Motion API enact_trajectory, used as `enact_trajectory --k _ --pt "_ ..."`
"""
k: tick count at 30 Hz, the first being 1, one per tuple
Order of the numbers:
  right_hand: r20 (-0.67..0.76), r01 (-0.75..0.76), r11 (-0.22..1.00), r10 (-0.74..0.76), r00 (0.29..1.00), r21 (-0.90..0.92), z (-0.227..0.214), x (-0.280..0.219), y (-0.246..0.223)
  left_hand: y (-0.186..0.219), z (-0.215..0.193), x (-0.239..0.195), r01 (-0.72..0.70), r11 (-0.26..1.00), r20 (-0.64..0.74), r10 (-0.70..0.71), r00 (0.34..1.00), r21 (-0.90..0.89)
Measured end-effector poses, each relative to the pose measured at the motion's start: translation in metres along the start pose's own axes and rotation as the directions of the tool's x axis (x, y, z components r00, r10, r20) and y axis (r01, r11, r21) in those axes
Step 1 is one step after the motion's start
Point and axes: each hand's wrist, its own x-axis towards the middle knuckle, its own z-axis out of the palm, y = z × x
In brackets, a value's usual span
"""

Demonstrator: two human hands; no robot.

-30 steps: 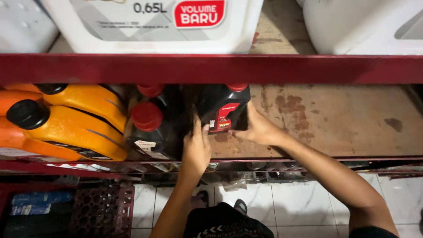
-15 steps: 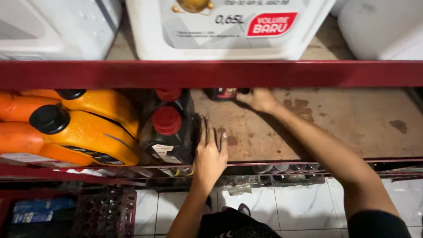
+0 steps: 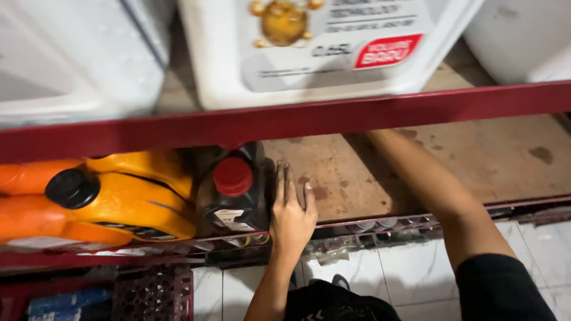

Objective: The person repeatedly picks up orange and black plastic bottles from a glass display counter and places them onto a red metal shelf. The person handles the bottles one by one, arranging them in rows on the shelf.

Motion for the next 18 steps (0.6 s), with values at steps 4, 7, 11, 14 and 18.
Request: enact_trajectory --k 4,7,11,14,18 --pt "-0.040 -0.043 0.999 0.044 0.998 0.002 -0.008 -0.013 -0.010 0.003 0.000 0.000 0.034 0.999 0.018 -0.034 0.999 -0.005" --pt "-0.024 -0.081 0.997 0.080 0.996 -0.002 -0.021 -0.027 -0.029 0.005 -0.002 0.001 0.086 0.996 0.061 -0.085 0.995 -0.008" --pt "0.075 -0.155 0.987 0.151 0.986 0.038 -0.073 -0.067 -0.071 0.006 -0.002 0.000 0.019 0.998 0.091 -0.025 0.996 0.064" --pt "0.180 -0.112 0.985 0.088 0.980 0.130 -0.128 -0.125 -0.100 0.006 0.000 -0.003 -0.047 0.989 0.111 0.032 0.993 0.138" --pt "0.418 0.275 0.944 -0.328 0.847 0.183 -0.154 -0.202 -0.130 0.007 0.007 -0.006 -0.182 0.957 0.107 0.161 0.981 0.225"
